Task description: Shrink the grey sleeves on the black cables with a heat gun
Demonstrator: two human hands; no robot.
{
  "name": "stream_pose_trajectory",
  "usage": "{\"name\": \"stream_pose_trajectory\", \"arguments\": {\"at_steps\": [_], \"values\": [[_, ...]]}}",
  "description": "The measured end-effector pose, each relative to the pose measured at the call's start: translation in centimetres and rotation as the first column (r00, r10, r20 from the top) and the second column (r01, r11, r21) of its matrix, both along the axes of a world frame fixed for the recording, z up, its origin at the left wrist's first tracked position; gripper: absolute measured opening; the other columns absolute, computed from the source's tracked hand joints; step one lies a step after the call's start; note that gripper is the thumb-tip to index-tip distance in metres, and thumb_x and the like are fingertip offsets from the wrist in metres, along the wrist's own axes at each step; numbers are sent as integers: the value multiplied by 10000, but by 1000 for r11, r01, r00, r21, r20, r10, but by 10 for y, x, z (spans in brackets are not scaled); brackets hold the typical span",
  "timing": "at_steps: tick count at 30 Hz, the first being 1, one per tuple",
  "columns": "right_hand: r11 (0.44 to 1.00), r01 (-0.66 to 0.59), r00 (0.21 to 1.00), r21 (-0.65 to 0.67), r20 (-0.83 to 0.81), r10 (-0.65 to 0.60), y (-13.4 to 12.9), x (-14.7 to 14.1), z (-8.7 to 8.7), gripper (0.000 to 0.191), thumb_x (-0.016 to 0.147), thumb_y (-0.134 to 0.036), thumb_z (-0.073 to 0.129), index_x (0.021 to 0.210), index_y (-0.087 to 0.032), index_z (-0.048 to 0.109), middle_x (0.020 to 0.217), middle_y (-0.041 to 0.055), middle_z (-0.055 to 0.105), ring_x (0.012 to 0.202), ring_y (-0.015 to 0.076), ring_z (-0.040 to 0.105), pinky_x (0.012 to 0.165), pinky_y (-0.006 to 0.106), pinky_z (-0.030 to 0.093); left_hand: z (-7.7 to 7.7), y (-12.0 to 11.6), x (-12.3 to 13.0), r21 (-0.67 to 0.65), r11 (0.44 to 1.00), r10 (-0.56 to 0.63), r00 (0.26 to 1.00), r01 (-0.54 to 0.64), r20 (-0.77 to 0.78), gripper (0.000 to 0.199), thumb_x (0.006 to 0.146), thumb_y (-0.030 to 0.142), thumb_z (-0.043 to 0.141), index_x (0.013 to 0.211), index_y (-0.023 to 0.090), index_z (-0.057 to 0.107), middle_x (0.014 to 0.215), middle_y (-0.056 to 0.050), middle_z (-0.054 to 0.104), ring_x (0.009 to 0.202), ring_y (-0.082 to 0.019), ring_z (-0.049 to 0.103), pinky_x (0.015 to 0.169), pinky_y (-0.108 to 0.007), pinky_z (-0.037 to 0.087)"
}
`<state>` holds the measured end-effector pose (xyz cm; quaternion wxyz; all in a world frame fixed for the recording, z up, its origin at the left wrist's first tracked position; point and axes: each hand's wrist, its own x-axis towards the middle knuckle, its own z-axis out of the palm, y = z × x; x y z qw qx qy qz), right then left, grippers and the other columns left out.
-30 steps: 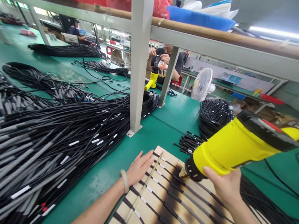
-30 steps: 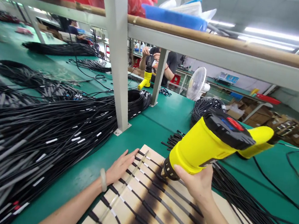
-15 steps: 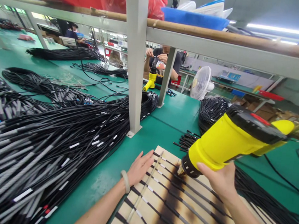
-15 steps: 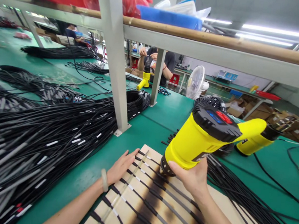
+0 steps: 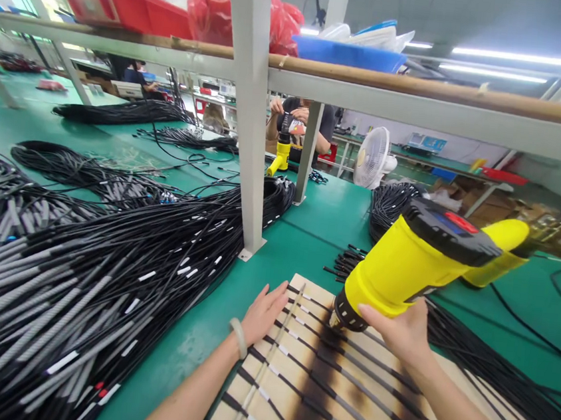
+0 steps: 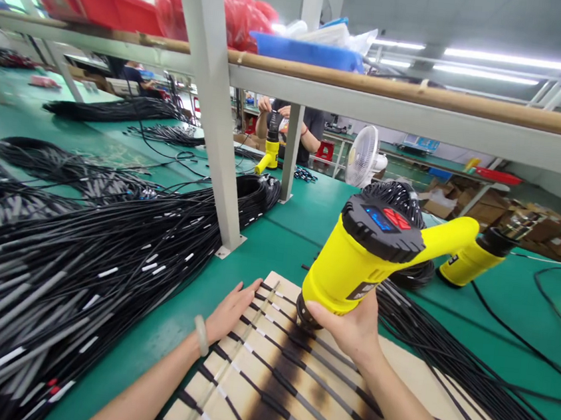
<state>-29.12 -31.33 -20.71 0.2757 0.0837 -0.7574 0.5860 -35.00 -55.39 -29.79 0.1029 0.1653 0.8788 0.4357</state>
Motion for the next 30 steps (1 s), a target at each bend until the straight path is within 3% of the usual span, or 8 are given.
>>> {"name": "stream_pose_trajectory", "arguments": {"at_steps": [5,11,16,21,30], "values": [[999,-20,1000,-34,-9,20,-4,-1,2,461,579,-333,794,965,-186,590,889,87,679,805,261,647,756,411,544,0,1,1,-28,999,23,999,-22,24,691,844,616,222,1364,185,367,1430,5,312,1372,-241,149,1147,-416,81],[993,-34,999,-110,-28,31,-5,0,-5,679,550,-301,814,1126,-191,473,1073,112,616,958,279,603,860,467,489,2,2,2,-61,996,67,996,-63,66,761,815,663,208,1375,169,350,1443,10,299,1377,-289,103,1136,-440,90],[980,-105,994,-169,-42,100,-8,3,3,739,577,-276,798,1199,-213,404,1034,88,629,1034,277,575,902,478,467,-2,2,-1,-56,996,65,997,-62,48,776,809,676,210,1367,160,367,1437,0,320,1377,-292,101,1134,-438,89],[977,-124,992,-173,-58,116,-10,2,9,734,582,-287,794,1178,-208,374,1082,106,606,978,263,602,885,457,483,-5,2,-2,-43,996,76,997,-75,34,724,819,659,246,1353,193,392,1422,1,348,1374,-289,120,1128,-452,109],[989,-91,996,-119,-35,87,2,8,1,774,574,-322,797,1202,-206,360,1098,110,593,990,260,591,895,470,475,-2,4,-1,-59,995,85,996,-83,33,689,823,641,269,1335,204,422,1421,12,350,1369,-295,136,1126,-459,126]]}}
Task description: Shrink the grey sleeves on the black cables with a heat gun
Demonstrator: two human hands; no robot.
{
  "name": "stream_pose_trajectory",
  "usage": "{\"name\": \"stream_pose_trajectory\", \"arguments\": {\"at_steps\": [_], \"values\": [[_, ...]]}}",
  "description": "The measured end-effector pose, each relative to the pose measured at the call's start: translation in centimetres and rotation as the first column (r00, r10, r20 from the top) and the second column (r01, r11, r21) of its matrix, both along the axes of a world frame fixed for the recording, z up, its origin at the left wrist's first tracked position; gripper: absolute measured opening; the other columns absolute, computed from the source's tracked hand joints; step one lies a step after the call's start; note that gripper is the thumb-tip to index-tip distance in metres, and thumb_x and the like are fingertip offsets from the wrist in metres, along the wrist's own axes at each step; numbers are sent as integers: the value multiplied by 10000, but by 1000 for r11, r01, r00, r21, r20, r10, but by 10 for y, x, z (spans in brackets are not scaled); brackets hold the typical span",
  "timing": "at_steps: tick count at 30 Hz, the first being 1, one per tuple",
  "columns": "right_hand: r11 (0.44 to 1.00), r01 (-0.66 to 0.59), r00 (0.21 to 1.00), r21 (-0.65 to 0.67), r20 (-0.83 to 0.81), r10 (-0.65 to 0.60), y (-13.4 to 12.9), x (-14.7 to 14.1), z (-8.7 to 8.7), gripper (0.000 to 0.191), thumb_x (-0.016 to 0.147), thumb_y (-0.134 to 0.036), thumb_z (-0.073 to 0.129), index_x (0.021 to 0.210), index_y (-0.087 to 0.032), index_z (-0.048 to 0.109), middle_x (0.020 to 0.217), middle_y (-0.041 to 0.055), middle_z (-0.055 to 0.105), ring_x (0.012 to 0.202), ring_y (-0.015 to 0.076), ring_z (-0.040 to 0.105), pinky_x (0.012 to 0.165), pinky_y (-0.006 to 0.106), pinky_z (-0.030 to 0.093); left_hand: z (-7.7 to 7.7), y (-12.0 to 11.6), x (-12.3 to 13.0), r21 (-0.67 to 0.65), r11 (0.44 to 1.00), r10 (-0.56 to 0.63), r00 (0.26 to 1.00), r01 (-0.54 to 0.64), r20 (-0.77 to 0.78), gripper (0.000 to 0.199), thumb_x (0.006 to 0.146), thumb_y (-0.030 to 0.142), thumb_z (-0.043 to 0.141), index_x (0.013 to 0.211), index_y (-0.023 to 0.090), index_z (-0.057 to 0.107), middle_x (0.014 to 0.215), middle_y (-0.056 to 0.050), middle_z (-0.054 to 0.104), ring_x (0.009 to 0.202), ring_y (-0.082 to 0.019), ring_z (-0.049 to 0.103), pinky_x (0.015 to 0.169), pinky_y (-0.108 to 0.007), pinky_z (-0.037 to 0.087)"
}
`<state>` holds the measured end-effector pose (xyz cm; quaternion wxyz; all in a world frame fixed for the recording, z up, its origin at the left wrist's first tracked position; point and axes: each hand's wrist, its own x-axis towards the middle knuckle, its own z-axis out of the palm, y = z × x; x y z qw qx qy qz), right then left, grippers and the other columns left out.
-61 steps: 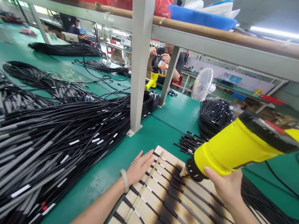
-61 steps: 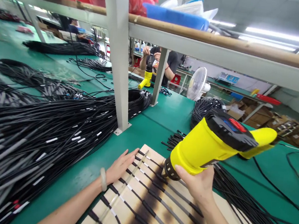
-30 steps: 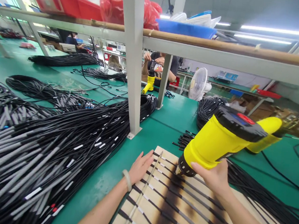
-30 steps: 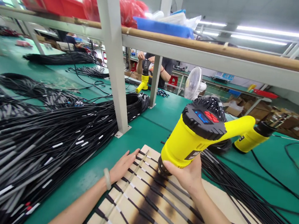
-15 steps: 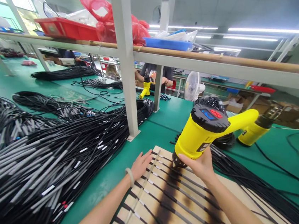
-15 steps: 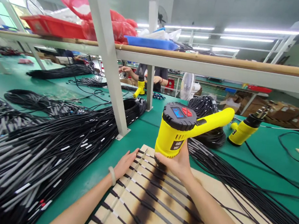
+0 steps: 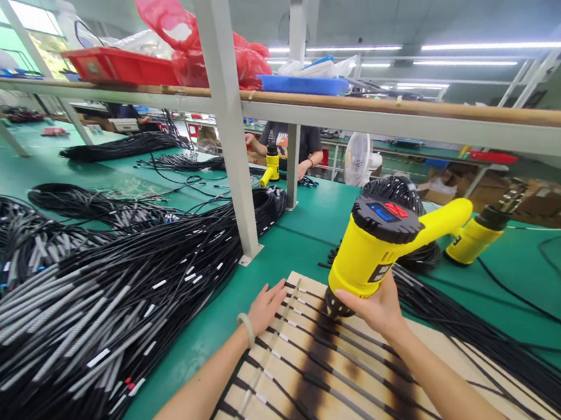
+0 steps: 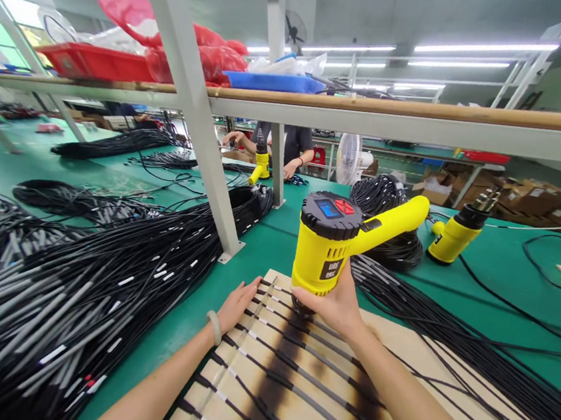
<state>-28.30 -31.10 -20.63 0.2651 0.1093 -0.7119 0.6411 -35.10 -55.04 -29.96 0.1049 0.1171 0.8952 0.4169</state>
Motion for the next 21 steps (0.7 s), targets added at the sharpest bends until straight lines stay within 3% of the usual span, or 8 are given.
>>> {"name": "stream_pose_trajectory", "arguments": {"at_steps": [7,21], "values": [[999,37,999,5,-21,-37,8,5,-6,754,567,-299,804,1196,-203,399,1086,110,605,942,262,608,853,452,493,4,2,2,-22,1000,-11,1000,11,-5,729,828,640,238,1355,159,386,1429,-14,343,1373,-286,125,1137,-440,111],[1000,2,1000,-15,-28,-3,3,10,0,677,576,-300,798,1123,-223,407,1002,81,641,848,236,638,792,397,528,4,2,1,-44,999,-33,999,32,-25,732,835,634,213,1360,150,377,1426,-18,343,1370,-277,142,1135,-432,106]]}}
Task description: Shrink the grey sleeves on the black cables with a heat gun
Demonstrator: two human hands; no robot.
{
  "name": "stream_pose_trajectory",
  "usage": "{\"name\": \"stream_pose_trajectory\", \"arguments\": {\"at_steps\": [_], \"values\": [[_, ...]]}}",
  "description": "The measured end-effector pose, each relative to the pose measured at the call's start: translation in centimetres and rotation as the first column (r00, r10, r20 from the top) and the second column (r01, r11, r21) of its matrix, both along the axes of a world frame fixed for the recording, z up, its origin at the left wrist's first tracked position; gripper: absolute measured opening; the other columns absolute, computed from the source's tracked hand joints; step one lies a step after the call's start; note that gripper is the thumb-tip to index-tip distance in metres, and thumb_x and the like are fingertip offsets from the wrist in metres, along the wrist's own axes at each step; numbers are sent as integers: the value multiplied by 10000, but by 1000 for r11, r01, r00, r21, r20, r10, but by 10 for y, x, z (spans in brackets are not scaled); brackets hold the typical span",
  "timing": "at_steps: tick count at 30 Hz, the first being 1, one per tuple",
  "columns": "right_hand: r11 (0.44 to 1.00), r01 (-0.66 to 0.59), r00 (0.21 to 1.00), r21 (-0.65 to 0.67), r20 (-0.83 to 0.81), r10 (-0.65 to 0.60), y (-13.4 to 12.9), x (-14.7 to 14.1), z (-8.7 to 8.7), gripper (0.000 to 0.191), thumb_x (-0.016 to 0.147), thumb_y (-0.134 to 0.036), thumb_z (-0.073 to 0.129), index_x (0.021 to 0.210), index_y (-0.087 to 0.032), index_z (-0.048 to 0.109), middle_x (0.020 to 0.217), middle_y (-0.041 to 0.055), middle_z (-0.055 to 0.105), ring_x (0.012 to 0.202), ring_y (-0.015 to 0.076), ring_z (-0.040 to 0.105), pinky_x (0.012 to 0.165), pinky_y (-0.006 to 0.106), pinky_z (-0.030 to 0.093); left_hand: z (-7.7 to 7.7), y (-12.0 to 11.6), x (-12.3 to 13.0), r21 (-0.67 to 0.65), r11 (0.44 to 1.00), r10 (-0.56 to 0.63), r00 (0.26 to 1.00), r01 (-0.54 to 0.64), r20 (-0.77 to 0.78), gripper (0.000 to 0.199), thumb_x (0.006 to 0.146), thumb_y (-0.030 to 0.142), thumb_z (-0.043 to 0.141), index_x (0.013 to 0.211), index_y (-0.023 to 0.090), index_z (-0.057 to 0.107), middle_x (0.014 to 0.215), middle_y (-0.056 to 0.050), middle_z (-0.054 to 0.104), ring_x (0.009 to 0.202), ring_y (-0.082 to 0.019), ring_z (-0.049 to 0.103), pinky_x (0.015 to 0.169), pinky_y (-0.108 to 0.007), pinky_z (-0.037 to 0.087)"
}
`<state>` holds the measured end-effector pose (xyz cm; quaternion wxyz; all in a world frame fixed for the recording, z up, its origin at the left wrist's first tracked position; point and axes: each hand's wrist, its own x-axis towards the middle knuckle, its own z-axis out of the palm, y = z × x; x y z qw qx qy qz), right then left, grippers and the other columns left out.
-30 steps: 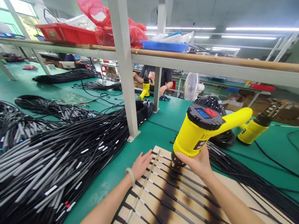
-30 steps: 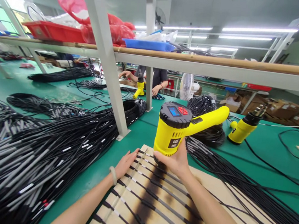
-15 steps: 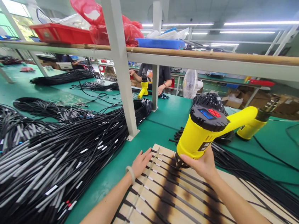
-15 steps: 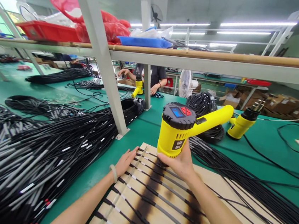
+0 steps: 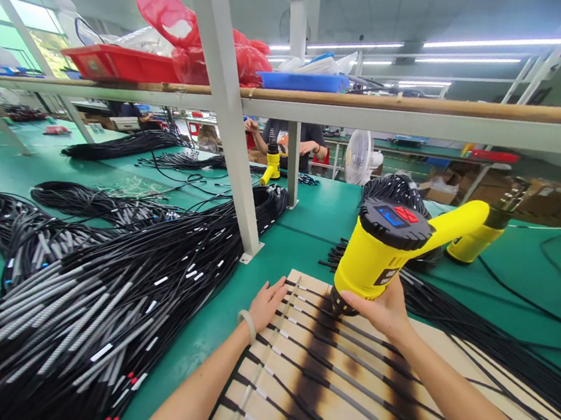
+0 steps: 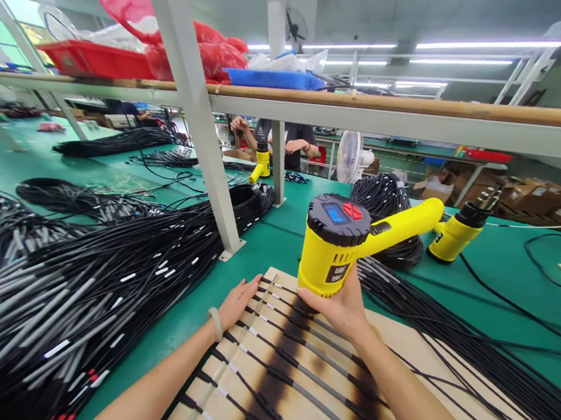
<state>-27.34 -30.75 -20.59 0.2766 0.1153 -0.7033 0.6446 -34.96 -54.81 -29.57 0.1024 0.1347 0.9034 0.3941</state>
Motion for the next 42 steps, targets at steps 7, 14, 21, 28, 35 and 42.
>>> {"name": "stream_pose_trajectory", "arguments": {"at_steps": [7,14,21,28,35,42], "values": [[998,61,998,34,13,-61,1,-5,-4,777,549,-325,808,1189,-195,387,1135,128,576,1013,280,577,893,473,465,-6,-2,-2,24,1000,4,1000,-4,-4,696,843,630,233,1351,182,392,1422,-13,353,1369,-282,150,1125,-461,127],[1000,-23,1000,11,-1,23,-9,-14,-1,761,578,-314,791,1194,-225,352,1136,109,571,989,260,588,875,470,479,-9,-3,-3,33,999,7,1000,-8,8,698,832,654,235,1341,209,410,1426,1,343,1371,-284,131,1126,-458,108],[1000,-6,1000,29,-6,6,-14,-16,4,708,577,-331,789,1141,-213,377,1054,90,592,930,236,603,852,432,495,-4,-2,0,14,1000,19,1000,-20,22,706,828,654,229,1345,207,405,1428,8,340,1372,-297,115,1124,-464,115],[998,5,1000,55,-26,-4,-10,-26,-4,737,569,-328,795,1161,-232,365,1086,78,576,957,238,587,872,463,477,0,-1,2,19,999,32,999,-32,28,686,831,636,252,1344,208,407,1431,15,331,1369,-299,123,1127,-452,121],[999,38,997,9,-66,-37,-6,-45,-7,756,544,-328,805,1158,-234,373,1122,76,556,987,239,578,890,454,462,-7,-3,0,43,999,-1,1000,2,-7,677,842,629,241,1325,194,432,1423,-18,343,1368,-255,174,1131,-438,111],[999,48,998,22,-48,-47,-5,-41,-6,777,531,-340,813,1165,-224,378,1121,87,560,999,258,571,901,486,451,-10,-4,-2,37,999,3,1000,-3,0,691,839,639,240,1334,191,418,1428,-15,340,1370,-265,160,1130,-442,108]]}}
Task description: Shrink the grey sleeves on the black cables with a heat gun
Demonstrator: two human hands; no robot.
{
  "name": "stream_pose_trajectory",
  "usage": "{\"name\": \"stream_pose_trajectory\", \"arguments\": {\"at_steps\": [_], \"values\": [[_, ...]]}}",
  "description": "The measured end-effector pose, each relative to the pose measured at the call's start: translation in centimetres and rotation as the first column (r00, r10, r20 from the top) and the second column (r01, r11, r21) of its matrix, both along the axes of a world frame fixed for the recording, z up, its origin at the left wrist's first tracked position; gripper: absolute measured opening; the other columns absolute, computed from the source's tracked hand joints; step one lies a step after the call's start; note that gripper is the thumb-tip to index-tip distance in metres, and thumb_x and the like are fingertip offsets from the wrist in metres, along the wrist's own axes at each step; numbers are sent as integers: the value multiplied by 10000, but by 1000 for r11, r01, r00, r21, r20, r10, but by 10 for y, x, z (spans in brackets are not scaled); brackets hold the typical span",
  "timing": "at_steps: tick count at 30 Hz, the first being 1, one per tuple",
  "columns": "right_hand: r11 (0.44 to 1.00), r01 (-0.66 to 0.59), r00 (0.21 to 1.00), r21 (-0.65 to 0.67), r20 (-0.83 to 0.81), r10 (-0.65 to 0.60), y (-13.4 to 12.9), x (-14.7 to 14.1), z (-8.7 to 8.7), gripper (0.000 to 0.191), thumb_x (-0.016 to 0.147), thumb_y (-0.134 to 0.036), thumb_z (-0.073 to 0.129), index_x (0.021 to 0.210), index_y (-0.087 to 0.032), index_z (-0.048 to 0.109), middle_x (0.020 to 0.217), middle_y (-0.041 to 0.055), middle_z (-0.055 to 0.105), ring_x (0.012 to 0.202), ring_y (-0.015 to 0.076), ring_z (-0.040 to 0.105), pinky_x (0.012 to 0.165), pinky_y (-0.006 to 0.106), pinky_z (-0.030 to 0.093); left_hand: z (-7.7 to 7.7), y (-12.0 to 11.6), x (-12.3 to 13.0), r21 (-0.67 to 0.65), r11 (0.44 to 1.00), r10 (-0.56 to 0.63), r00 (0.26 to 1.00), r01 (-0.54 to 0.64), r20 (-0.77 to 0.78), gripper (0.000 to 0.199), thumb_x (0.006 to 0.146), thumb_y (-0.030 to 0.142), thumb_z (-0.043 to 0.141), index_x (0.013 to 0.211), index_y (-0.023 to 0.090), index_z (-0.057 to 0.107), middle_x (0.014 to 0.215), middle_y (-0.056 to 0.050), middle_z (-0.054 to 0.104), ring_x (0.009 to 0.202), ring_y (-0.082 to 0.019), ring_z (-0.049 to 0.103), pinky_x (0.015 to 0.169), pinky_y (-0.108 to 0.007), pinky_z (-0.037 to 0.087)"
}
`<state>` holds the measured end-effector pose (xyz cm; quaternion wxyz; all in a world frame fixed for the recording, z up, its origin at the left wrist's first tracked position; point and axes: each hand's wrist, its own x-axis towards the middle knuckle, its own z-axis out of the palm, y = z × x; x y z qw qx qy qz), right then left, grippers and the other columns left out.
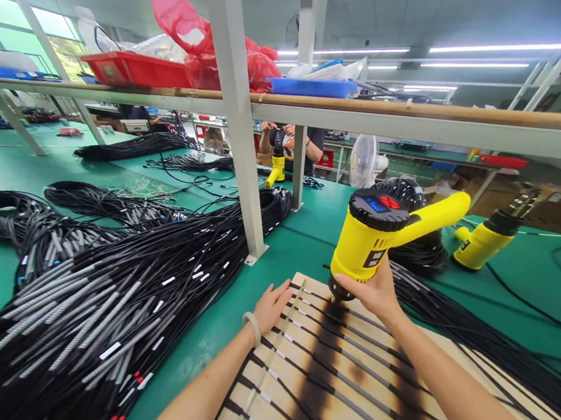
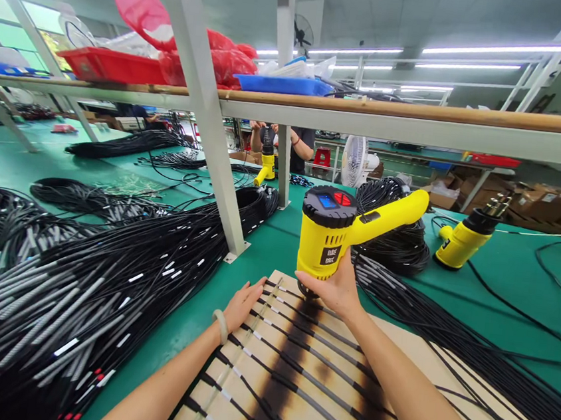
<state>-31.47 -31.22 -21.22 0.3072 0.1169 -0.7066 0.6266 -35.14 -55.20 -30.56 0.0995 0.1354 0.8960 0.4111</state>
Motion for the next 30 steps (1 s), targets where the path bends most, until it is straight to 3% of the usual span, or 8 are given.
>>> {"name": "stream_pose_trajectory", "arguments": {"at_steps": [8,11,22,30], "values": [[997,-68,997,30,41,67,-4,28,3,762,585,-311,787,1216,-229,367,1135,96,571,1001,265,578,902,487,459,7,2,4,-4,1000,27,999,-27,20,706,830,651,247,1337,191,418,1433,4,334,1370,-312,127,1123,-469,127],[997,-27,999,71,21,25,-5,33,6,784,570,-316,794,1224,-236,368,1136,88,572,1004,268,573,910,501,447,7,2,4,9,1000,25,999,-25,21,692,831,642,260,1329,192,431,1431,1,336,1369,-313,128,1122,-475,126],[999,31,999,12,13,-31,8,16,0,746,541,-341,810,1156,-210,408,1113,106,576,986,270,581,879,484,470,3,1,2,24,1000,-8,999,8,-32,634,851,606,265,1280,196,490,1416,-5,353,1365,-269,170,1133,-444,119],[997,-23,998,-74,60,28,6,57,6,654,546,-316,805,1082,-229,440,961,78,646,823,255,643,761,433,545,2,4,0,7,1000,-22,997,23,-71,626,852,586,263,1294,193,468,1403,-30,371,1351,-250,223,1132,-450,113]]}}
